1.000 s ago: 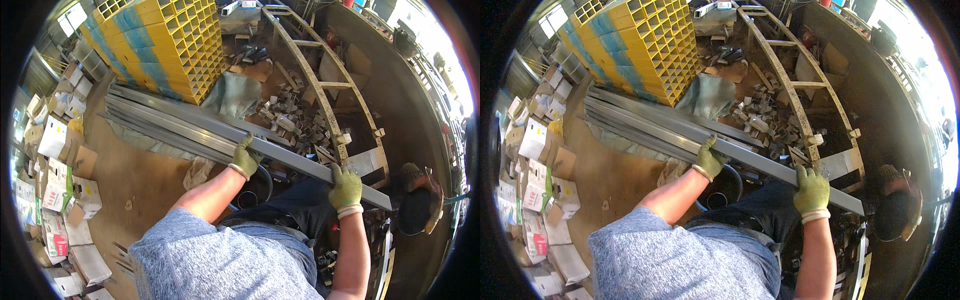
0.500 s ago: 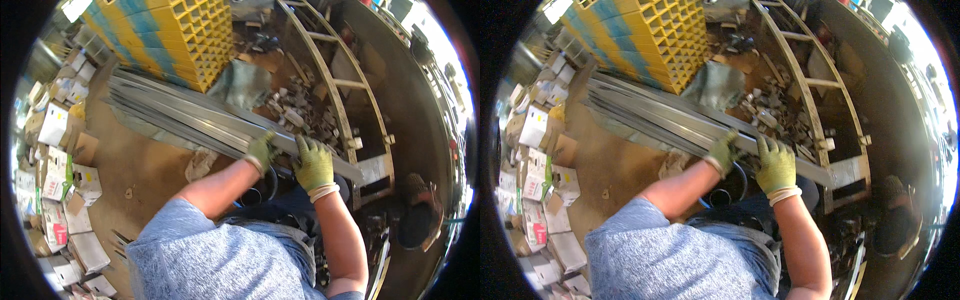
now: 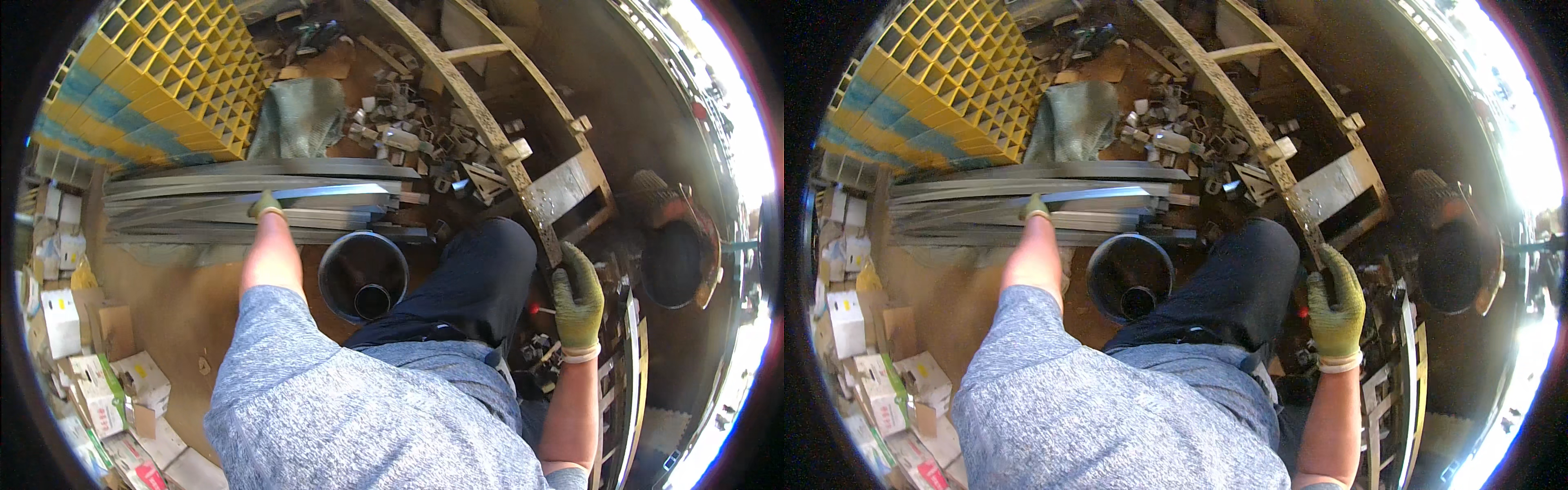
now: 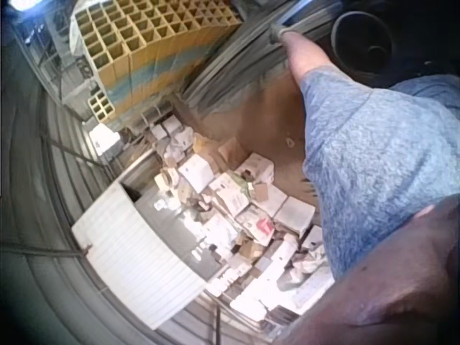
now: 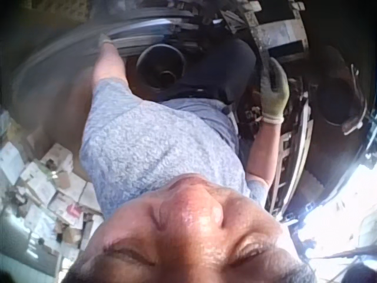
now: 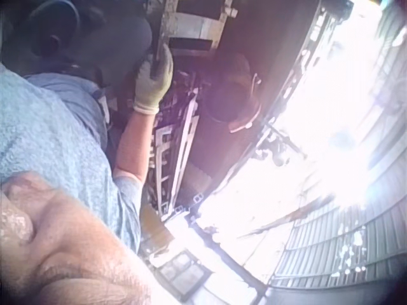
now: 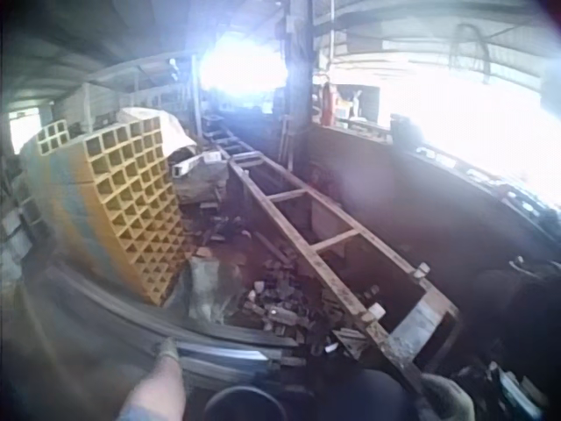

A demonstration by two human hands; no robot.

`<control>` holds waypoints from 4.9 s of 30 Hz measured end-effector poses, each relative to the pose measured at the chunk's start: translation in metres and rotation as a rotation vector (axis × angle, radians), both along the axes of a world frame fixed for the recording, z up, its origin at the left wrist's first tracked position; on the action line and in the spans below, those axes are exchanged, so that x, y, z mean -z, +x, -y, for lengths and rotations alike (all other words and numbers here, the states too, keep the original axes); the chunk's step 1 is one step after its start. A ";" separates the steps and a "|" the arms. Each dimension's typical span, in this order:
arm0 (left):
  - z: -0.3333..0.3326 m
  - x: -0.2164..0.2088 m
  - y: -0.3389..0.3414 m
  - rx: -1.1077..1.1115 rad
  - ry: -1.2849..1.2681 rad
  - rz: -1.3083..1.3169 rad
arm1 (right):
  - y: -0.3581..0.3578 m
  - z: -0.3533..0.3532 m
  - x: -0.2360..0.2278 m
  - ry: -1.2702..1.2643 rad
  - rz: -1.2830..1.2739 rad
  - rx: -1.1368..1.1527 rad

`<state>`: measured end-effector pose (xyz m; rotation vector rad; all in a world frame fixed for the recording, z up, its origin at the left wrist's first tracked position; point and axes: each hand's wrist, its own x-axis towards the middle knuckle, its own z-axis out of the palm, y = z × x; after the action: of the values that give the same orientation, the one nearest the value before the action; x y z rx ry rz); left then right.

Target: The person sits on the floor and repeatedly cuts metal rods using a chop saw. They position each rod, lower the saw to cut, then remove and stack the cut pieces. The person removes gloves near the end of the clip.

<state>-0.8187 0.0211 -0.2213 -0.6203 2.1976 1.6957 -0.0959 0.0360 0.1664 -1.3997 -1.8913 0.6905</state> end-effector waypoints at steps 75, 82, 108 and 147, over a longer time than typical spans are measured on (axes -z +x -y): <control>-0.367 -0.315 0.752 2.501 -0.029 -1.784 | 0.375 0.096 0.111 -0.214 -0.306 0.740; -0.473 -0.263 0.610 2.249 -0.230 -1.947 | 0.374 0.087 0.119 -0.110 -0.513 0.842; -0.448 -0.314 0.607 1.718 -0.810 -1.826 | 0.369 0.102 0.130 -0.055 -0.527 0.842; -0.455 -0.271 0.636 2.465 -0.242 -1.649 | 0.362 0.070 0.152 0.021 -0.535 0.890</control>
<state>-0.1826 0.4760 0.0497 2.8055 1.1232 -0.0491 0.2656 -0.0343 0.0141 -1.6340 -0.7384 0.5027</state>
